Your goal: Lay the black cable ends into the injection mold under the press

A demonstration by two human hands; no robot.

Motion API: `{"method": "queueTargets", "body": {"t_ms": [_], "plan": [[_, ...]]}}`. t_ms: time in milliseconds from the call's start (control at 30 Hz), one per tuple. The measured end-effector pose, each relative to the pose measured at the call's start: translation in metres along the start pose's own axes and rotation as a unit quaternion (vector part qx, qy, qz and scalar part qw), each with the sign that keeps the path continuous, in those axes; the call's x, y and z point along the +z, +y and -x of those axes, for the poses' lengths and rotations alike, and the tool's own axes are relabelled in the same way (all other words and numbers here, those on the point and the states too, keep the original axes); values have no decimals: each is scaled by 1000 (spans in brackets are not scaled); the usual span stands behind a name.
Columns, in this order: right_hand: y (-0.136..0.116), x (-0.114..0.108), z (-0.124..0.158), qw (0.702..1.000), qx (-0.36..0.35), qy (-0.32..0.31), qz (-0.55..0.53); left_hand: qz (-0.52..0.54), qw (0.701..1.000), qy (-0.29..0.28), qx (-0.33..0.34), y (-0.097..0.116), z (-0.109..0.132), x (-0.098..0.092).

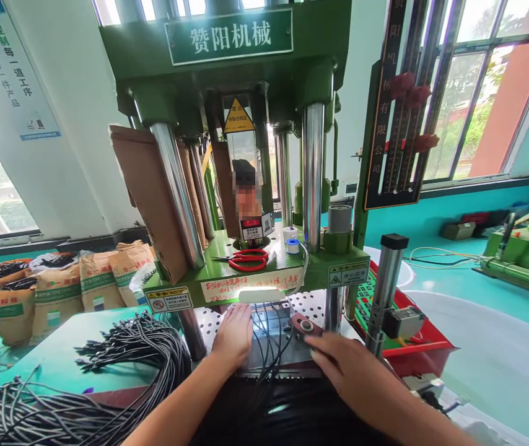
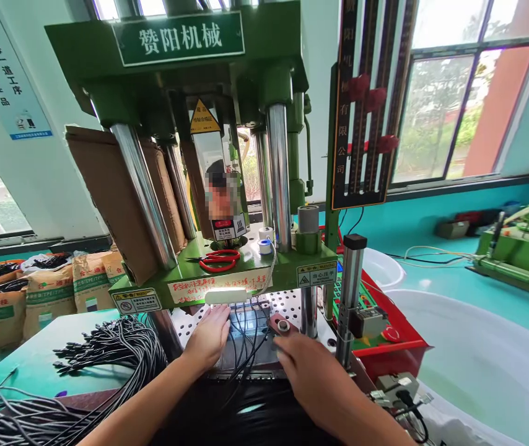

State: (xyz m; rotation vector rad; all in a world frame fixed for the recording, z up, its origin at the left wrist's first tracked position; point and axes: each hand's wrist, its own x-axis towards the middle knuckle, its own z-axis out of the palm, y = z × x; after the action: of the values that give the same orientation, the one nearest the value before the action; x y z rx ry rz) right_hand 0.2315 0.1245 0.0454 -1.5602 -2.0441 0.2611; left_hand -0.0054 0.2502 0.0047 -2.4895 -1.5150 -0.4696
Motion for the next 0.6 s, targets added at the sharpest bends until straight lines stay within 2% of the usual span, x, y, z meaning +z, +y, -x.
{"method": "queueTargets", "body": {"t_ms": [33,100,200,600], "plan": [[0,8,-24,998,7,-14,56,-4,1000,-1,-4,3,-2,0],[1,26,-66,996,18,-21,87,-11,1000,-5,-13,8,-4,0],[4,52,-100,993,35,-23,108,-19,999,-16,-22,11,-7,1],[0,84,-122,988,65,-76,117,-8,999,-43,-16,10,-10,3]]}}
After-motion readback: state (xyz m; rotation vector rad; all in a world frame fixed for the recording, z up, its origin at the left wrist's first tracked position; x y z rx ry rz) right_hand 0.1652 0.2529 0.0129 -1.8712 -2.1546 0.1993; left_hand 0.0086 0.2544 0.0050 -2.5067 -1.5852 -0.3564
